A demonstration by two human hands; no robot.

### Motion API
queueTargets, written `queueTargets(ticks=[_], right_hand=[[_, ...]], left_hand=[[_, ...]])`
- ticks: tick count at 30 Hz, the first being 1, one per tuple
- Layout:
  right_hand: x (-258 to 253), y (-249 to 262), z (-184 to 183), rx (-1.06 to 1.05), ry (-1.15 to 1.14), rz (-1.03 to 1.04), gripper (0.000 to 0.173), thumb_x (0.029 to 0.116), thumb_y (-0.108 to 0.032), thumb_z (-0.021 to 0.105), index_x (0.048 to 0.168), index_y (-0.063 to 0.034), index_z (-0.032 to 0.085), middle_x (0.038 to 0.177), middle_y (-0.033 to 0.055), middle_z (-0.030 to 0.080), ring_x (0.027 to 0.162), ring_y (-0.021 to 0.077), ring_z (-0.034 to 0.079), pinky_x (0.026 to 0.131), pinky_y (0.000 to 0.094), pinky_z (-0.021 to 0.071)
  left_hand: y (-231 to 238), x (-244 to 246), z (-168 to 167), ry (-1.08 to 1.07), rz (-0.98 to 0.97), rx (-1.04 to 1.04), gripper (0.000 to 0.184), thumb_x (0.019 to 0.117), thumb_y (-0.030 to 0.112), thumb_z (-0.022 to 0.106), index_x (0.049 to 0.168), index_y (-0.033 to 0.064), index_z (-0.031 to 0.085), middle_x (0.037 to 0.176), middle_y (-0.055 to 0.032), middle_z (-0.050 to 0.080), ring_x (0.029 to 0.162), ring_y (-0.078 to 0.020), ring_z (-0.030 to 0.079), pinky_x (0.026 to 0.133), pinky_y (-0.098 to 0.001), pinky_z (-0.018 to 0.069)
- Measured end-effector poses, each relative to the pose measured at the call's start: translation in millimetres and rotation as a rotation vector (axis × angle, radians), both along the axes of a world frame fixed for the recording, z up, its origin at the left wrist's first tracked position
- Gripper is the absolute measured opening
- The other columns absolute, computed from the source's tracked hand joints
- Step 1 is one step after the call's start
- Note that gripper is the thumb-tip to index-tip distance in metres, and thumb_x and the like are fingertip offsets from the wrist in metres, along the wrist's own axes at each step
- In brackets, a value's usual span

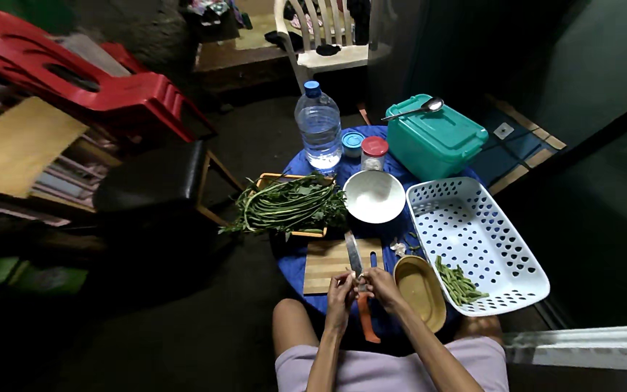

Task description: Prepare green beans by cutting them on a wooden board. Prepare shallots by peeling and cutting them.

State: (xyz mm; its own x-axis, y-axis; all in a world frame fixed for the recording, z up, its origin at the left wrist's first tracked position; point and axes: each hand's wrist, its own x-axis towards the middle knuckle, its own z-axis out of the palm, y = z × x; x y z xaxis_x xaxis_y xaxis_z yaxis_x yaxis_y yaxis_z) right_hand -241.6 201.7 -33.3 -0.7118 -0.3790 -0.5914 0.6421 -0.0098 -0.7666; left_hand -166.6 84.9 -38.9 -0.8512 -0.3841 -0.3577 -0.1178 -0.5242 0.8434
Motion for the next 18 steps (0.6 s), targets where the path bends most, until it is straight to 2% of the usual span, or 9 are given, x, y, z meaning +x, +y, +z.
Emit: queueTargets(ticks=[2, 4, 6, 10, 13, 15, 17, 18], right_hand=[[0.3, -1.2, 2.4, 0.021, 0.045, 0.155, 0.032, 0.11, -0.025, 0.045, 0.118, 0.0013, 0.061, 0.083, 0.0025, 0.065, 0.061, 0.0058, 0.055, 0.056, 0.0223, 0.0467], [-1.5, -2.4, 2.1, 0.038, 0.096, 0.293, 0.036, 0.1073, -0.031, 0.053, 0.12, 0.0011, 0.063, 0.09, 0.0053, 0.065, 0.068, 0.0076, 0.057, 0.062, 0.0249, 0.0495], [-4.7, -4.0, -1.2, 0.026, 0.114, 0.368, 0.034, 0.1051, -0.029, 0.058, 0.118, 0.0016, 0.065, 0.091, 0.006, 0.066, 0.069, 0.0074, 0.057, 0.064, 0.0247, 0.0504], [-7.9, -7.9, -9.0, -0.075, 0.077, 0.405, 0.026, 0.1058, -0.023, 0.056, 0.111, 0.0005, 0.065, 0.083, -0.0002, 0.063, 0.062, 0.0027, 0.054, 0.058, 0.0198, 0.0472], [-10.0, -11.4, -14.4, -0.06, 0.163, 0.479, 0.027, 0.1047, -0.022, 0.058, 0.116, 0.0009, 0.066, 0.092, 0.0029, 0.066, 0.071, 0.004, 0.057, 0.065, 0.0222, 0.049], [-14.1, -17.6, -20.5, 0.081, 0.304, 0.555, 0.032, 0.1042, -0.023, 0.059, 0.12, 0.0042, 0.065, 0.102, 0.0125, 0.068, 0.086, 0.0137, 0.062, 0.082, 0.0319, 0.0522], [-20.8, -28.0, -27.5, 0.314, 0.453, 0.615, 0.036, 0.1043, -0.026, 0.059, 0.122, 0.0052, 0.065, 0.109, 0.022, 0.069, 0.1, 0.0292, 0.067, 0.095, 0.0463, 0.0516], [-22.8, -33.6, -28.7, 0.411, 0.512, 0.635, 0.037, 0.104, -0.026, 0.059, 0.123, 0.0045, 0.065, 0.112, 0.0239, 0.068, 0.105, 0.0338, 0.067, 0.099, 0.0499, 0.0507]], left_hand=[[-8.3, 3.3, -5.0, 0.001, -0.041, -0.216, 0.024, 0.1005, 0.006, 0.061, 0.121, -0.0039, 0.057, 0.096, -0.0103, 0.069, 0.072, -0.0117, 0.066, 0.063, -0.0259, 0.0566], [-15.7, 8.0, -10.8, 0.02, -0.103, -0.405, 0.027, 0.0965, 0.007, 0.066, 0.12, -0.0039, 0.06, 0.097, -0.0092, 0.07, 0.075, -0.0121, 0.067, 0.064, -0.0271, 0.0582], [-24.6, 12.6, -11.6, 0.06, -0.15, -0.473, 0.026, 0.0933, 0.007, 0.068, 0.117, -0.0025, 0.062, 0.097, -0.0071, 0.07, 0.076, -0.0117, 0.068, 0.066, -0.0275, 0.0596], [-41.1, 18.5, -8.9, 0.081, -0.195, -0.362, 0.021, 0.0935, 0.008, 0.071, 0.112, -0.0011, 0.066, 0.094, -0.0051, 0.072, 0.071, -0.0092, 0.067, 0.065, -0.0243, 0.0581], [-49.2, 17.3, -9.7, 0.019, -0.106, -0.155, 0.014, 0.1019, 0.006, 0.056, 0.11, -0.0027, 0.063, 0.086, -0.006, 0.072, 0.065, -0.0075, 0.065, 0.062, -0.0213, 0.0563], [-55.4, 14.9, -13.9, -0.029, -0.053, -0.145, 0.016, 0.1041, 0.007, 0.052, 0.113, -0.0035, 0.061, 0.085, -0.0069, 0.072, 0.063, -0.0074, 0.065, 0.06, -0.0211, 0.0557], [-62.3, 10.2, -20.4, -0.117, -0.071, -0.381, 0.021, 0.103, 0.01, 0.059, 0.119, -0.0039, 0.062, 0.093, -0.0099, 0.071, 0.07, -0.011, 0.066, 0.065, -0.0255, 0.0568], [-66.6, 7.5, -25.1, -0.164, -0.104, -0.556, 0.025, 0.1019, 0.013, 0.062, 0.121, -0.0031, 0.063, 0.1, -0.0123, 0.07, 0.078, -0.0144, 0.068, 0.071, -0.0301, 0.0582]])
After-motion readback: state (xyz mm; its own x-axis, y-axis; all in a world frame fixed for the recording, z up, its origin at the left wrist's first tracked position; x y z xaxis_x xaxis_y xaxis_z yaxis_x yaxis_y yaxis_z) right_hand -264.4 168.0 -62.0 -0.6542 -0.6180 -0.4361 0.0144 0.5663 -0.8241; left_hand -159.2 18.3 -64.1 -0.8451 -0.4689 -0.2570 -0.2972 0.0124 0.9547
